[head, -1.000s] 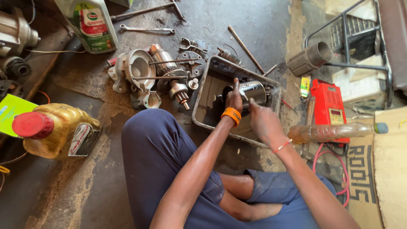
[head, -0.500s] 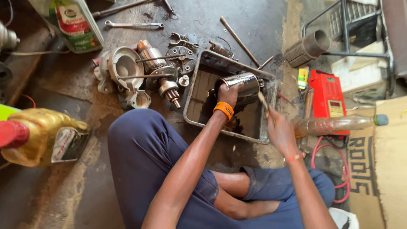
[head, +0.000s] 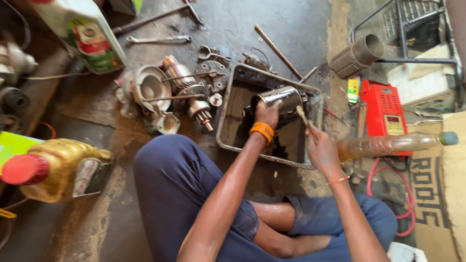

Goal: The person scrubs a cylindrical metal part with a brush while it is submerged in a liquid-filled tray. The person rotates the part to clean different sides and continues scrubbing the exterior and interior surfaces.

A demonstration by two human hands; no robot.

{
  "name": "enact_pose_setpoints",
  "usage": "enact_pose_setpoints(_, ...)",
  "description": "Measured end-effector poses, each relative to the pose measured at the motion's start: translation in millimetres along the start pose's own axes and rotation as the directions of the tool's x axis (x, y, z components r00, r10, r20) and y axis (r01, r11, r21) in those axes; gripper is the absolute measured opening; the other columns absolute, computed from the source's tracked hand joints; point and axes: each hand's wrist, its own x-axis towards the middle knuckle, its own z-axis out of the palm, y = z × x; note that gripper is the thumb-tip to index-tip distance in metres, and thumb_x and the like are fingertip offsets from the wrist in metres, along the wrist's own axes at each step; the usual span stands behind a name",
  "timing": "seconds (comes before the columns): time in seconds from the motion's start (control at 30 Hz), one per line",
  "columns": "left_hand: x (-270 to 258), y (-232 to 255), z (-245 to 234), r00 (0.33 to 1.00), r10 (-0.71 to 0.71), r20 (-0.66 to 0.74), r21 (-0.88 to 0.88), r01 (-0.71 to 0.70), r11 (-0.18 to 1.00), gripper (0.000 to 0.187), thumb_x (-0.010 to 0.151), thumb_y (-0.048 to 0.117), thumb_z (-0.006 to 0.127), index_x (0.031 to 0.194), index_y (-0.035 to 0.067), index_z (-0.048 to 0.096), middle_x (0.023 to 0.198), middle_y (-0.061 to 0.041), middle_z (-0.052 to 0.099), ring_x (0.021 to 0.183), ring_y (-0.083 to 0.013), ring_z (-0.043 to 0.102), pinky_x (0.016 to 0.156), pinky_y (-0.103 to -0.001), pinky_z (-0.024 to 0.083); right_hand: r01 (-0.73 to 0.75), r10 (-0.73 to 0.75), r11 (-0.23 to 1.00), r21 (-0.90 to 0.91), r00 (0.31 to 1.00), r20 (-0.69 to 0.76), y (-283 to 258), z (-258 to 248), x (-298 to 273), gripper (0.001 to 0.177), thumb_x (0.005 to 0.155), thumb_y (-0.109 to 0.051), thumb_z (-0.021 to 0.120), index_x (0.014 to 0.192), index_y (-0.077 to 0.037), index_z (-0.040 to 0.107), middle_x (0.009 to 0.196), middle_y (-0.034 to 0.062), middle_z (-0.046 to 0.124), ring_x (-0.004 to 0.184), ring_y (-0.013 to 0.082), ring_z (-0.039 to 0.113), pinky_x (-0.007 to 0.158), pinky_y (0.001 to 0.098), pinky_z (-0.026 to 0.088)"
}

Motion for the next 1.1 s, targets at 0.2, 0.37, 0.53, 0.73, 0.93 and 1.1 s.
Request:
enact_pose_setpoints(0.2,-11,14,-1,0.993,0.091,0.068,-0.010,-0.091,0.996,0.035,0.089,0.017,0.074,0.116,-0.004,0.071,0.110,-0.011,0.077,0.095,-0.0159,0.070,0.087,-0.031,0.055,-0.036,0.037,0.999,0.028,0.999,-0.028,-16,1,50,0.036,0.104,-0.025,0.054,0.134,-0.008,0.065,0.107,0.0286,0.068,0.101,0.0473,0.066,0.083,0.0500,0.053)
enact_pose_setpoints(0.37,-14,29,-4,0.999,0.026,-0.024,0.148,-0.022,0.989,0.036,0.082,0.021,0.081,0.108,-0.003,0.074,0.105,-0.013,0.079,0.091,-0.0183,0.072,0.084,-0.033,0.056,-0.154,0.163,0.983,0.099,0.983,-0.084,-17,11,24,0.040,0.102,-0.024,0.053,0.138,-0.010,0.064,0.101,0.0311,0.066,0.094,0.0491,0.066,0.079,0.0505,0.053)
enact_pose_setpoints(0.53,-19,45,-7,1.000,0.000,-0.022,0.271,0.006,0.962,0.039,0.086,0.029,0.079,0.111,0.000,0.075,0.105,-0.012,0.080,0.092,-0.0206,0.074,0.084,-0.035,0.056,-0.211,0.218,0.973,0.090,0.973,-0.072,16,14,-32,0.038,0.101,-0.025,0.055,0.133,-0.007,0.067,0.100,0.0321,0.067,0.099,0.0481,0.066,0.081,0.0509,0.054)
enact_pose_setpoints(0.73,-42,57,-15,0.996,0.082,-0.047,0.642,-0.033,0.766,0.054,0.081,0.039,0.082,0.120,0.003,0.069,0.113,-0.021,0.075,0.106,-0.0346,0.072,0.091,-0.044,0.055,-0.148,0.153,0.988,-0.041,0.960,0.236,59,10,-17,0.038,0.091,-0.023,0.057,0.124,-0.010,0.072,0.098,0.0272,0.073,0.096,0.0443,0.070,0.087,0.0516,0.055)
enact_pose_setpoints(0.93,-85,60,-26,0.982,0.138,0.131,0.815,-0.186,0.549,0.073,0.078,0.037,0.083,0.136,0.002,0.055,0.115,-0.027,0.069,0.108,-0.0440,0.067,0.092,-0.049,0.054,0.134,-0.061,0.982,-0.131,0.887,0.457,53,36,-8,0.030,0.092,-0.024,0.057,0.107,-0.009,0.079,0.102,0.0197,0.076,0.101,0.0388,0.072,0.091,0.0476,0.057)
enact_pose_setpoints(1.1,-108,57,-25,0.964,0.196,0.178,0.783,-0.259,0.566,0.067,0.081,0.038,0.080,0.134,0.004,0.059,0.112,-0.026,0.072,0.106,-0.0448,0.068,0.090,-0.051,0.055,0.122,-0.150,0.988,0.099,0.916,0.372,83,-14,-16,0.035,0.088,-0.026,0.059,0.117,-0.014,0.075,0.108,0.0187,0.075,0.101,0.0385,0.071,0.087,0.0466,0.056)
